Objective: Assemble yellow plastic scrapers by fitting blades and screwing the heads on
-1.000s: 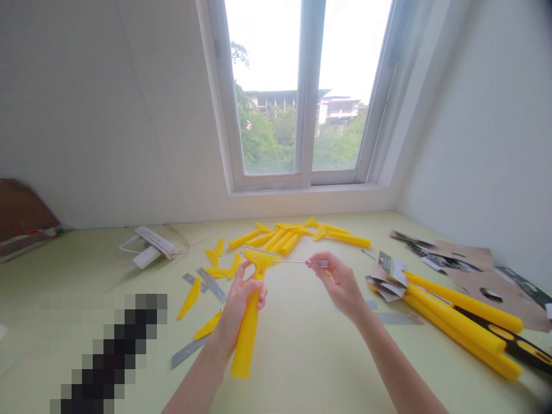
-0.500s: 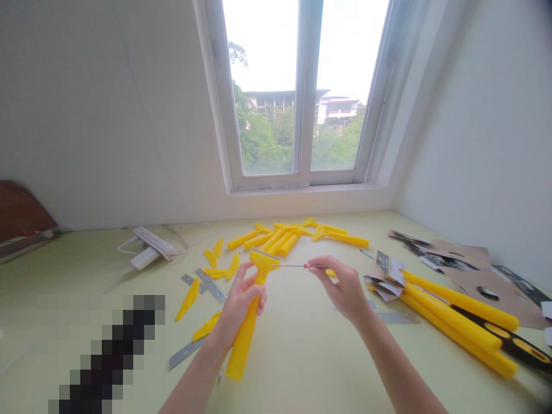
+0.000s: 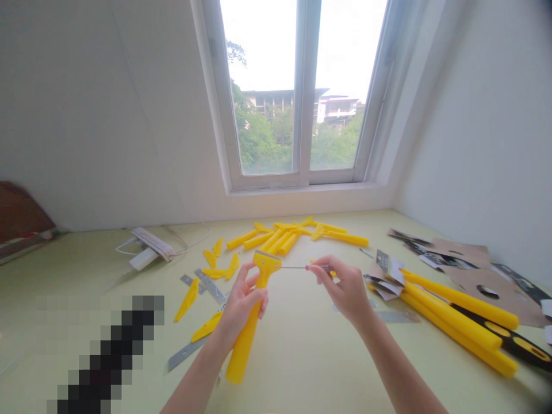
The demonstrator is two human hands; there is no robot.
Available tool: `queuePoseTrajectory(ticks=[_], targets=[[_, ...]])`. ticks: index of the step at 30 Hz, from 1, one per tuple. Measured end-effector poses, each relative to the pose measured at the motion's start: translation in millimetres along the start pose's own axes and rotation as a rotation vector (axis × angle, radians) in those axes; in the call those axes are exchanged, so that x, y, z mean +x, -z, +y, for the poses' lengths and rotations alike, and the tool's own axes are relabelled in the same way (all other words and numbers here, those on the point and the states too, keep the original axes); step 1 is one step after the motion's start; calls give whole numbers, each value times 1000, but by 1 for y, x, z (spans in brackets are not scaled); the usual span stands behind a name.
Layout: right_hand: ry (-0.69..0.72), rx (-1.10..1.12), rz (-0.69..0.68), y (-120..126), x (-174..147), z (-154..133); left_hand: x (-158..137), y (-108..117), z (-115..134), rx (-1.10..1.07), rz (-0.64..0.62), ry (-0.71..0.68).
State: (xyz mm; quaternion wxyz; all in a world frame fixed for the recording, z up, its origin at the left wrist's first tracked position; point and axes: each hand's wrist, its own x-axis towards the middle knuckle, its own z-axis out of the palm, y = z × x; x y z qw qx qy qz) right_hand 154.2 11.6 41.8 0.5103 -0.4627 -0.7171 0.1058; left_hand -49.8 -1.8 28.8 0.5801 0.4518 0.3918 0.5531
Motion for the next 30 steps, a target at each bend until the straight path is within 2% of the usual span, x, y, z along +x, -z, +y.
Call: queuePoseTrajectory(ticks=[6,12,16,22,30], targets=[[-12,-144,72,-3,0,3,0,-2,-2,10,-19,12],[17,-33,-30,-5,0,2,3,1,-2,-5,0,4],[65,10,-37,-4,0,3,3,2,-1,-12,4,14],[56,-167,15,-5,-3,5,1,0,0,-19,1,19],[97,-7,-151,-6,-2,-2,4,3,0,-30,43,19]])
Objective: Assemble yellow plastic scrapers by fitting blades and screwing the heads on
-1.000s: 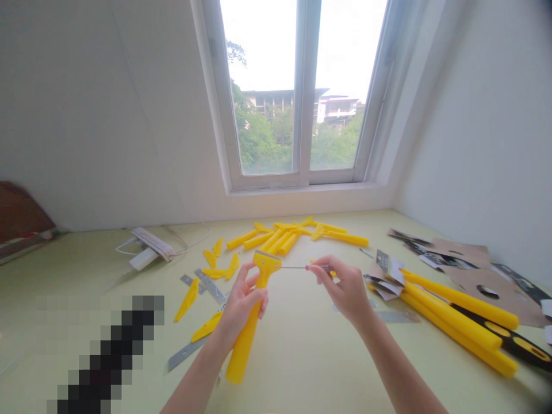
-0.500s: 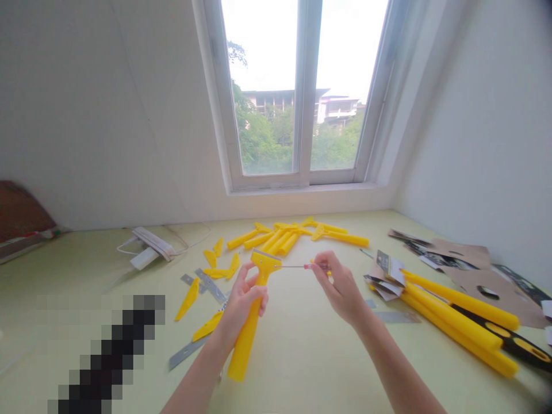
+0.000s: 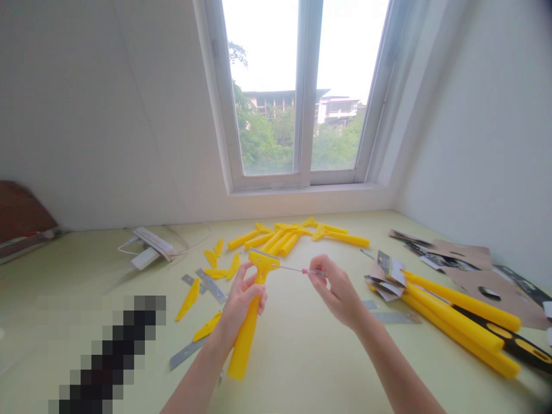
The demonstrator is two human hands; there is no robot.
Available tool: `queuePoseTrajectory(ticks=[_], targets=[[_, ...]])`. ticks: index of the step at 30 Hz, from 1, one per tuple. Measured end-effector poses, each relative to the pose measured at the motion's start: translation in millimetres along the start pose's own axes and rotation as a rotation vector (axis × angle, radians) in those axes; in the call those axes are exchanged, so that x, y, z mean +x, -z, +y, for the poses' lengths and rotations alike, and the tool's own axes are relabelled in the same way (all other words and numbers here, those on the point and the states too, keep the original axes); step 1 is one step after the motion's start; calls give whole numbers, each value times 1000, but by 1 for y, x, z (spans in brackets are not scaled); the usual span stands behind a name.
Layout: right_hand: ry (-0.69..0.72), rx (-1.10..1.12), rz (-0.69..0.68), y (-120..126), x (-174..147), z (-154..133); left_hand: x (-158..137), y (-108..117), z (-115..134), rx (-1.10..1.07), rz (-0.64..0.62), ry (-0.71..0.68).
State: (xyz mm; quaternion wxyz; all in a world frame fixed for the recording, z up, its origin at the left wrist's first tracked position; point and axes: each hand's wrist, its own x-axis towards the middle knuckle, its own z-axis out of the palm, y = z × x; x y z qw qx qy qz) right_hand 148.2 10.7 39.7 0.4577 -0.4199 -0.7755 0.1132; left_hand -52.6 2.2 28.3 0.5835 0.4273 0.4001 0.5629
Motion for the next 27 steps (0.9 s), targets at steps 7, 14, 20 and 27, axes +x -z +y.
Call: queuePoseTrajectory(ticks=[7,14,20,27], targets=[[-82,-103,65,-2,0,7,-1,-2,-1,12,-40,3],[-63,48,34,0,3,5,-1,-1,2,14,9,12],[-89,-129,120,-5,0,10,-2,-2,3,22,-2,24],[-72,60,0,-6,0,2,-3,2,8,1,-26,25]])
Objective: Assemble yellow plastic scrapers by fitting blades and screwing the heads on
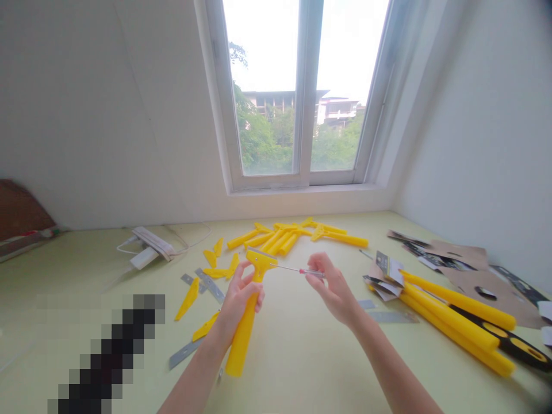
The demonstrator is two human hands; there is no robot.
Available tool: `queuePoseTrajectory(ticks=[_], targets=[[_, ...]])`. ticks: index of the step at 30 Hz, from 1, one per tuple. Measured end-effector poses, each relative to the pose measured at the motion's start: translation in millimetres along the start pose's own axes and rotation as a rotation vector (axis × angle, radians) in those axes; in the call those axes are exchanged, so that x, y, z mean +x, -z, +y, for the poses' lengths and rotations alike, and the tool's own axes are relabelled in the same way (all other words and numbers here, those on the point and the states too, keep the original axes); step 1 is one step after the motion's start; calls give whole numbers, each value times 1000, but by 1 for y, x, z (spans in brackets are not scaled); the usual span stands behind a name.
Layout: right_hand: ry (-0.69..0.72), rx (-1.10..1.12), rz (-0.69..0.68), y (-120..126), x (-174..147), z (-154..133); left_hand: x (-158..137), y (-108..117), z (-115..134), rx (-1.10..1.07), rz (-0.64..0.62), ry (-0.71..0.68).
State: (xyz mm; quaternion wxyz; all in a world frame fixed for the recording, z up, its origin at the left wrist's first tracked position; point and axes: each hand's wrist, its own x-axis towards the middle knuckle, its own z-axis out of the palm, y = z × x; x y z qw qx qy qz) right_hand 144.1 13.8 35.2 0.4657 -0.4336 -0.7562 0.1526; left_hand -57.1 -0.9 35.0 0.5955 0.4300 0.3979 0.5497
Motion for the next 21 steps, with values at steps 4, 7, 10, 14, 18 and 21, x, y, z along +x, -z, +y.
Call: queuePoseTrajectory(ticks=[4,7,10,14,18,21], targets=[[16,35,13,0,0,0,1,1,-2,14,-6,-10],[1,-43,86,-2,0,4,3,0,-6,27,16,-5],[-16,-180,110,-3,-1,7,4,-2,-7,36,18,1],[-39,-106,48,-2,0,5,3,-2,-5,22,39,-4],[4,-2,-11,-1,1,0,3,0,-5,17,34,-9],[17,13,24,-1,1,-1,4,0,-7,15,45,-4]])
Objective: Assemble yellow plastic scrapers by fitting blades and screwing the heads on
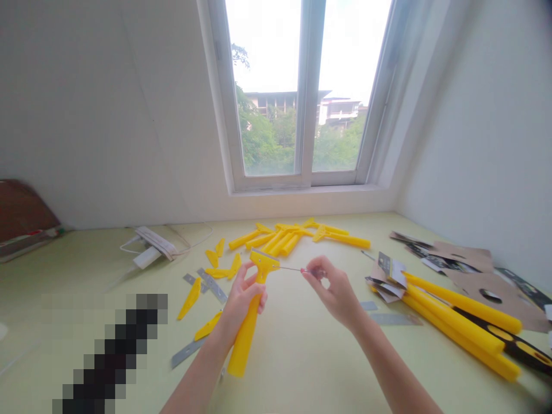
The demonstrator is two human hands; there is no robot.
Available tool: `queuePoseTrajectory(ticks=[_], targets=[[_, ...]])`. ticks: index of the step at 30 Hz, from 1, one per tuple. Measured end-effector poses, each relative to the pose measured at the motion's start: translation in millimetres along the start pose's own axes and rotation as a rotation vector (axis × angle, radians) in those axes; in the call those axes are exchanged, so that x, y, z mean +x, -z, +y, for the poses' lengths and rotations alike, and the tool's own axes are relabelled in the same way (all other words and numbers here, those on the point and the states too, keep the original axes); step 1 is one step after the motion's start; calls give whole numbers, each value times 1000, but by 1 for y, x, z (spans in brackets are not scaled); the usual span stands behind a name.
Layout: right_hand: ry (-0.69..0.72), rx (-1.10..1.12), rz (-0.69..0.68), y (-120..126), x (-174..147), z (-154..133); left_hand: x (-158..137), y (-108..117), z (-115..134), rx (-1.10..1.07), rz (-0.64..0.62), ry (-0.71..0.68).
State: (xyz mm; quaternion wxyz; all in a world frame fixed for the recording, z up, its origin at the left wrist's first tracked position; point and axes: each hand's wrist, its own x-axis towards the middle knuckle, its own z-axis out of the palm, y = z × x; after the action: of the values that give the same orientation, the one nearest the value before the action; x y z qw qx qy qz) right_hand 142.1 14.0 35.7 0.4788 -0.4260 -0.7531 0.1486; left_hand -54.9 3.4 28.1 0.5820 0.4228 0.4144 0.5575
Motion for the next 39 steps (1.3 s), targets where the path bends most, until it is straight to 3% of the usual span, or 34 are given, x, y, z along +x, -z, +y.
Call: queuePoseTrajectory(ticks=[8,15,20,27,32,36,39], targets=[[-75,-214,48,1,-2,6,0,-2,0,23,-39,7],[8,-105,-34,-1,-3,5,1,-1,-2,25,-9,-9],[12,-71,36,-1,-3,6,2,0,-3,30,-28,-2],[-68,-200,124,-3,-2,7,2,0,-4,44,-37,22],[-93,-168,57,-2,-1,5,2,0,-4,33,-27,7],[-25,-84,-12,0,0,6,2,-1,-4,17,-14,3],[-21,-70,14,0,0,9,2,-1,-3,18,-14,11]])
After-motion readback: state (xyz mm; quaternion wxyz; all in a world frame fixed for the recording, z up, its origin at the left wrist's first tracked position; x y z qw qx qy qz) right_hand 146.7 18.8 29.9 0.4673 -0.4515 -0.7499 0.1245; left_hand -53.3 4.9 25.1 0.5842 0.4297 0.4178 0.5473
